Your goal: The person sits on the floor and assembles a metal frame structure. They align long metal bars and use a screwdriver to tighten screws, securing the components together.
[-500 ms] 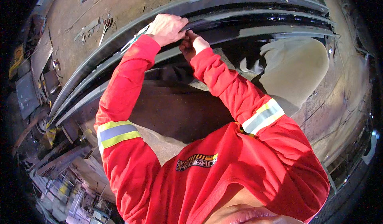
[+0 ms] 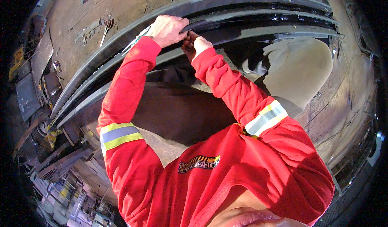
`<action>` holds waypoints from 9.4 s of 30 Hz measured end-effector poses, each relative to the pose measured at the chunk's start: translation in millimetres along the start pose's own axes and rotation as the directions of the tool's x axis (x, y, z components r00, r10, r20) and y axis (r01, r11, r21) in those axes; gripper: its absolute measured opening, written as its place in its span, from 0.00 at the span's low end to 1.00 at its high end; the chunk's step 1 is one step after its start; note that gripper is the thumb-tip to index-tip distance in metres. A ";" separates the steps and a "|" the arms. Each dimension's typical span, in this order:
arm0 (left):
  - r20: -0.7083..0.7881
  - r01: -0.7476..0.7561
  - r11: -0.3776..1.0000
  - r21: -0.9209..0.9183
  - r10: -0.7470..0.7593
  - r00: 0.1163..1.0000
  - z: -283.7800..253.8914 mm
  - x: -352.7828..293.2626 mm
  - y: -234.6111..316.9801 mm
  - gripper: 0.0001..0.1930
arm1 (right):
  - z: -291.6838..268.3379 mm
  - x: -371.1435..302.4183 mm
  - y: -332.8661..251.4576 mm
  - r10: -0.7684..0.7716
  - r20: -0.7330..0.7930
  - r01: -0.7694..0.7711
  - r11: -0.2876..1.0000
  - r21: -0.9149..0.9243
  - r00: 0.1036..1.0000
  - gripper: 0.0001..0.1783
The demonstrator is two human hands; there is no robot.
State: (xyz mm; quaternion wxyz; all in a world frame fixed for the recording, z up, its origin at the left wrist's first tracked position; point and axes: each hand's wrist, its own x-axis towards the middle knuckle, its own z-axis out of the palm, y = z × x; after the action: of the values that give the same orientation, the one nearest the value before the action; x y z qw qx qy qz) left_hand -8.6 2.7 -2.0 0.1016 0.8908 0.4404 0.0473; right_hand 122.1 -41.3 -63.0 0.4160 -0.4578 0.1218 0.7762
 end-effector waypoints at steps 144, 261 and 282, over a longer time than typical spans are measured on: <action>0.126 0.063 0.998 0.022 -0.066 0.990 -5.8 3.7 12.7 0.15 | -13.6 -9.3 -45.2 0.067 0.268 0.149 0.693 -0.705 0.961 0.09; 0.178 0.006 -0.237 -0.971 -0.715 0.676 33.5 54.5 159.4 0.04 | -60.9 14.2 -218.2 -0.722 -0.412 0.769 0.635 -0.074 0.557 0.06; 0.167 0.012 -0.227 -0.974 -0.681 0.713 34.6 52.6 160.9 0.05 | -65.3 25.5 -251.3 -0.425 -0.269 0.482 0.854 0.198 0.864 0.03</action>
State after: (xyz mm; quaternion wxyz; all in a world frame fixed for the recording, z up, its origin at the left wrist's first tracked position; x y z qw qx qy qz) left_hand 154.1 -55.4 -0.2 0.6153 0.2976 0.5107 0.5215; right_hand 346.2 91.9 -71.5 0.6283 -0.4969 0.1542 0.5784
